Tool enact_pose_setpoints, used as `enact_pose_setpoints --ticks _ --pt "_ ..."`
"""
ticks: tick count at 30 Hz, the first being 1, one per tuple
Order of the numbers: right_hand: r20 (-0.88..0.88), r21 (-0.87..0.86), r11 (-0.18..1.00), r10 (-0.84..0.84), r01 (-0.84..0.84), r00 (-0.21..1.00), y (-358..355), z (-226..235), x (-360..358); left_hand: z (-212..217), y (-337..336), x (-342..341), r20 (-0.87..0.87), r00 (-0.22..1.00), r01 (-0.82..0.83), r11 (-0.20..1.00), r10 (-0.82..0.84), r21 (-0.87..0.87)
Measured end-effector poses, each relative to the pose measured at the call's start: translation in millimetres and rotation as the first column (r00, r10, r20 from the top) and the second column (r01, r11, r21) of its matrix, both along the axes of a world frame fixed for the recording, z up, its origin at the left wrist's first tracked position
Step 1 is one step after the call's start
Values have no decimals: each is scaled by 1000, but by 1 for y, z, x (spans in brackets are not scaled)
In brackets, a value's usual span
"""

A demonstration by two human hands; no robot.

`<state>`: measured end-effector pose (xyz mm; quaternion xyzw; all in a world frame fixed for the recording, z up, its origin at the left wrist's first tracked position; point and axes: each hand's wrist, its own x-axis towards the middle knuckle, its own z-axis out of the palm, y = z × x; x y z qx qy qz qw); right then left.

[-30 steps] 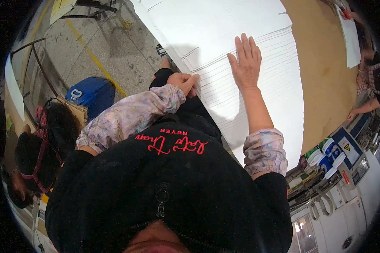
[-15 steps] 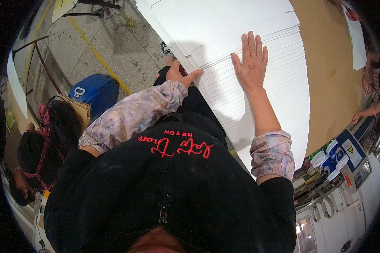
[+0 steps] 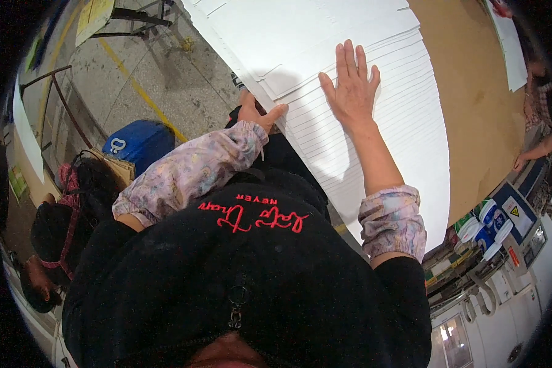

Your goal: The worker is flipping through a stack of large paper sheets, likely for counting or quality inspection.

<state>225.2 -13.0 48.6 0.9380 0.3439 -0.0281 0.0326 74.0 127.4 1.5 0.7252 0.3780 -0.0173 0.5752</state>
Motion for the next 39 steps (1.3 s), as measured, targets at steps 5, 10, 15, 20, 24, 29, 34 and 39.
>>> enact_pose_setpoints --ticks 5,10,15,20,24,29,34,39 --pt "-22 174 984 27 -22 999 -5 0 1 -2 3 -3 -4 1000 18 995 -18 -93" --pt "-118 463 874 -105 148 987 -9 11 0 6 6 -4 37 998 47 991 -42 -129" --pt "-659 475 575 -270 666 702 4 30 -3 -7 0 -9 64 996 -49 984 60 -169" --pt "-928 372 7 -20 928 372 4 39 5 4 -5 -9 18 999 -45 994 47 -103" --pt "-960 247 -124 104 961 260 -9 30 16 5 -7 -12 139 990 -70 969 37 238" --pt "-956 282 -87 63 955 288 -1 31 12 34 -1 -1 39 992 -122 990 120 68" --pt "-972 234 173 15 957 236 5 39 -3 36 8 -2 143 986 -136 905 85 403" --pt "-983 182 212 10 960 184 -1 34 -13 35 13 3 245 967 -21 941 -67 339"
